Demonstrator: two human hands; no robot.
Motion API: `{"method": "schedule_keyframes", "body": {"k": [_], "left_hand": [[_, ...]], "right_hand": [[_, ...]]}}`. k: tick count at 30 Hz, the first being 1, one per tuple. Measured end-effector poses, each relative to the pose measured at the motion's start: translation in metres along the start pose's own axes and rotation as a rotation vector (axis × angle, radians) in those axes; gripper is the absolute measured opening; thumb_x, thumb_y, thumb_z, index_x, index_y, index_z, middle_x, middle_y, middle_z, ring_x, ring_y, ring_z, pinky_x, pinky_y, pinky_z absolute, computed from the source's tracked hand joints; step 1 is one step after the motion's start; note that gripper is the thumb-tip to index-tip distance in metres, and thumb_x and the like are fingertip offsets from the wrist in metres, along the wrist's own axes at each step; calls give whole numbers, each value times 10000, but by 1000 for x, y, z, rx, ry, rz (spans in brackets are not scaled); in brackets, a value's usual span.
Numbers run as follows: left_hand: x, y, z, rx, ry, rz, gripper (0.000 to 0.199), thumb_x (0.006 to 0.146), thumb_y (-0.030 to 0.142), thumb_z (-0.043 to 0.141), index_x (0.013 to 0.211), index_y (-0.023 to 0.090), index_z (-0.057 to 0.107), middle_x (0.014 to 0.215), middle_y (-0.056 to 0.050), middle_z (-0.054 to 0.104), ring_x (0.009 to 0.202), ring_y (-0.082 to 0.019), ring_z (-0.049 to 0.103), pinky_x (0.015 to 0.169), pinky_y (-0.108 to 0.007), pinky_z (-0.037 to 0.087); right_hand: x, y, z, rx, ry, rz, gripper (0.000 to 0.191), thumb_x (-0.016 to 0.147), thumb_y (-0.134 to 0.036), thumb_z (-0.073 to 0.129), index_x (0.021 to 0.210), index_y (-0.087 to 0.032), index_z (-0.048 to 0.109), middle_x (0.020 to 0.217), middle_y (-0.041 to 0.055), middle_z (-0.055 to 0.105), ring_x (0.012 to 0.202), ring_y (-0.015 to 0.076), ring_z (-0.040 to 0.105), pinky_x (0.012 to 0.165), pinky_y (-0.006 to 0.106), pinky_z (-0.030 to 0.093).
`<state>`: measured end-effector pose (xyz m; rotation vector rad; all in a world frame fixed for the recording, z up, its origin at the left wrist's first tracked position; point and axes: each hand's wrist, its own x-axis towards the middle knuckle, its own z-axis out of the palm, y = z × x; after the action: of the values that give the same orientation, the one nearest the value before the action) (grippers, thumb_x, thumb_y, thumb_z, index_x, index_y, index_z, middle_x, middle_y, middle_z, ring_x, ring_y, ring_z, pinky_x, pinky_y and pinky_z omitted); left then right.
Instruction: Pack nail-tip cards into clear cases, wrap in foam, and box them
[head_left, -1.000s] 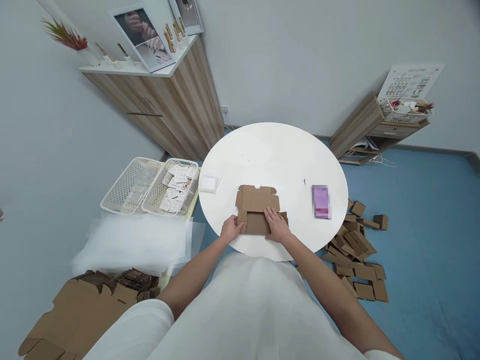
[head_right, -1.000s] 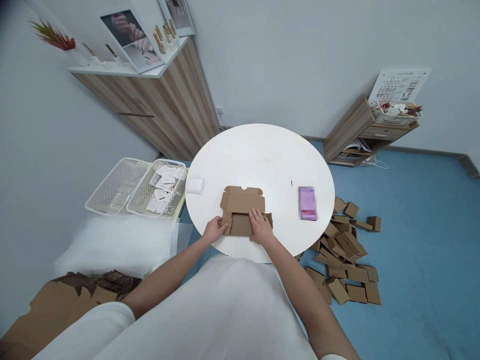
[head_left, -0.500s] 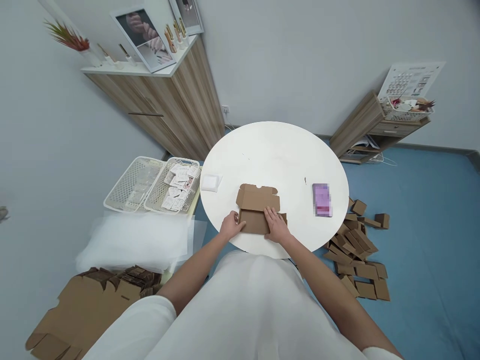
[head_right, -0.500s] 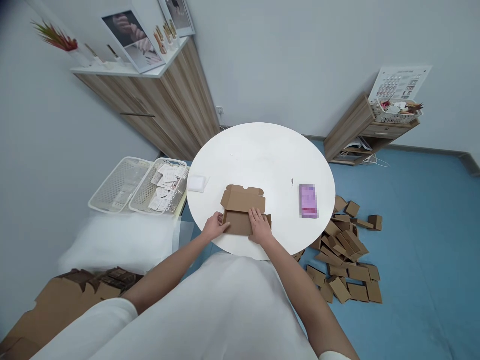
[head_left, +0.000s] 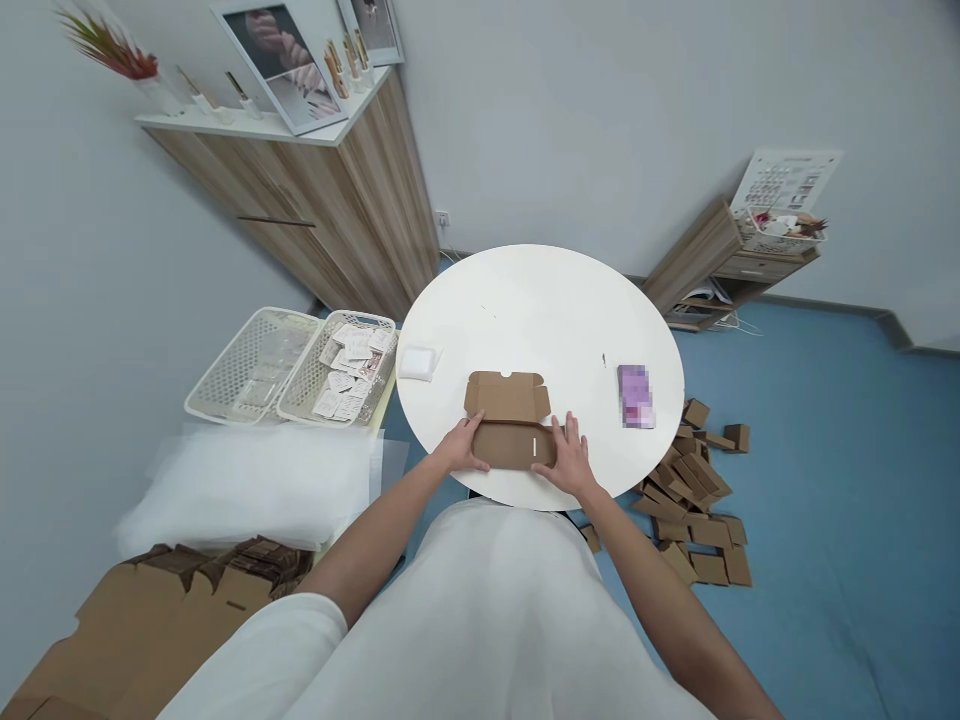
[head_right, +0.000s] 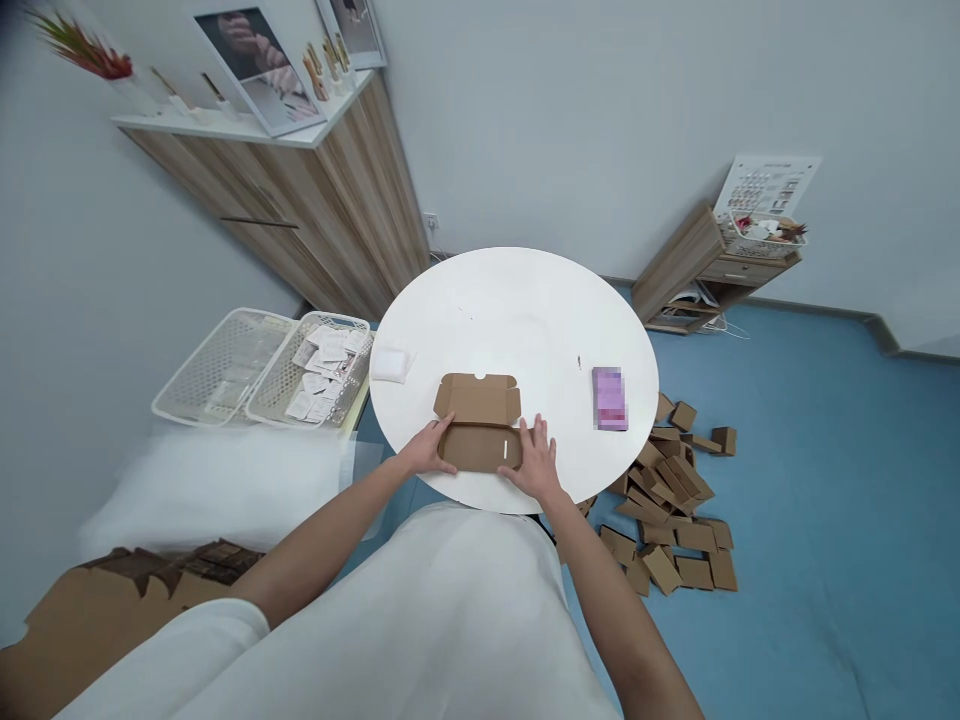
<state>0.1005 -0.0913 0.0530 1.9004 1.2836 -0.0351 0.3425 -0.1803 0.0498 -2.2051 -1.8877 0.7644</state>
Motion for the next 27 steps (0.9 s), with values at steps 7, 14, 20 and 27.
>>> {"method": "schedule_keyframes", "body": {"k": [7, 14, 20, 27], "left_hand": [[7, -2, 4, 2, -29, 54, 1149, 441, 459, 773, 1377, 259, 137, 1148, -108, 426, 1050, -296, 486, 826, -334, 405], [10, 1, 6, 16, -51, 59, 1185, 415, 466, 781, 1378, 249, 125, 1178, -120, 418, 1049, -303, 491, 801, -327, 408], [8, 0, 3, 73, -76, 76, 1169, 443, 476, 765, 1378, 233, 106, 1189, -133, 426, 1075, -310, 472, 787, -310, 402], [10, 8, 5, 149, -92, 65, 1177, 439, 506, 755, 1381, 248, 98, 1157, -132, 451, 993, -321, 519, 726, -316, 409]], "right_hand": [[-30, 30, 10, 840, -46, 372, 682, 808, -488, 402, 1386, -232, 143, 1324, 135, 420, 1099, 229, 514, 803, 382, 447], [-37, 11, 15, 841, 0, 403, 611, 782, -484, 442, 1329, -237, 327, 1308, 105, 454, 1114, 237, 498, 796, 367, 444], [-33, 4, 9, 802, 78, 400, 574, 771, -479, 447, 1278, -213, 411, 1227, 91, 525, 1031, 212, 544, 771, 340, 462], [-29, -16, 5, 774, 127, 363, 471, 746, -481, 469, 1116, -199, 544, 1096, 74, 573, 924, 194, 552, 808, 353, 446]]}}
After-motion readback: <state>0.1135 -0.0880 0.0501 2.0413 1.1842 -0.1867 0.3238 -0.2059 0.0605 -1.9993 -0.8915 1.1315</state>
